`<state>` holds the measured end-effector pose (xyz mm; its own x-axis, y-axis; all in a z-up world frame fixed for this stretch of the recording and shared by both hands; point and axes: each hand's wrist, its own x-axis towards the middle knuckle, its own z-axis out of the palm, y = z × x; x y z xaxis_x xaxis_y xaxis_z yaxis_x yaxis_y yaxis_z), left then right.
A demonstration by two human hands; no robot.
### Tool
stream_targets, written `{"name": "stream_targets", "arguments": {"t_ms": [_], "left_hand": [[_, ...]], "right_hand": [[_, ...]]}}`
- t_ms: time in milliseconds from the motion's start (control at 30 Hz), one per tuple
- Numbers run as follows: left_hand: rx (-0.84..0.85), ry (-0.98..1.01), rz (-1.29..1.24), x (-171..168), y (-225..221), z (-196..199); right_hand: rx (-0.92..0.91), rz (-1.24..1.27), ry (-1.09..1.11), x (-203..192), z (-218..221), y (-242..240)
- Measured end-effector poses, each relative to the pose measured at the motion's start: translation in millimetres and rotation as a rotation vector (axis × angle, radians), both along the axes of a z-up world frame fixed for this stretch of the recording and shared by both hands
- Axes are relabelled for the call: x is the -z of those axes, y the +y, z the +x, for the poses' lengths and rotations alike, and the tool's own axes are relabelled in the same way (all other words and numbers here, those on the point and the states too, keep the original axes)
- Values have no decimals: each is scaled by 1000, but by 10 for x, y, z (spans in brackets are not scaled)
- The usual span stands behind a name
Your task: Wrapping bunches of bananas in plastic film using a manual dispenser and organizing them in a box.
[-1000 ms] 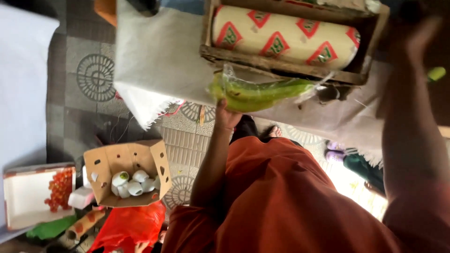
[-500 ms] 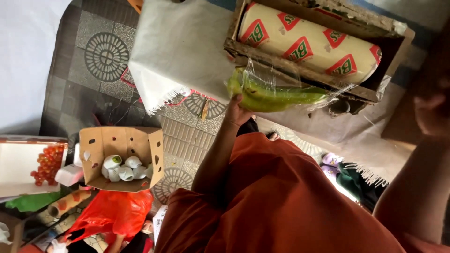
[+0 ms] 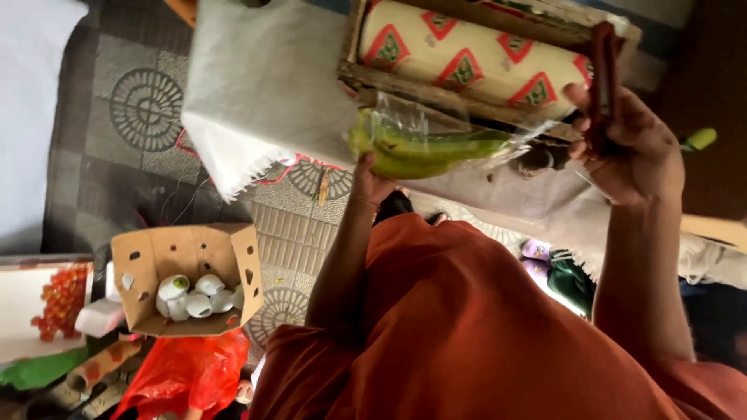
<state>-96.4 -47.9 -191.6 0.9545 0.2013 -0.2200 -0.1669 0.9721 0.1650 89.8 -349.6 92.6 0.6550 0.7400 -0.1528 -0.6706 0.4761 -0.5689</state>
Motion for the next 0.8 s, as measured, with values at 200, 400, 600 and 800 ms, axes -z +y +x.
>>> {"name": "stream_targets", "arguments": {"t_ms": [200,400,600,800], "left_hand": [[24,-119,109,-404,27,34],[28,-50,88,-258,0,17],[-4,-56,53,160,-43,93],[-3,-117,35,172,-60,81]], "right_hand": [[-97,-11,-352,-26,-70,-8],[128,-951,-775,333,-138,320],[58,-918,-1742,374,11,1127],[-67,-1027,-1888,604,185,1379]]}}
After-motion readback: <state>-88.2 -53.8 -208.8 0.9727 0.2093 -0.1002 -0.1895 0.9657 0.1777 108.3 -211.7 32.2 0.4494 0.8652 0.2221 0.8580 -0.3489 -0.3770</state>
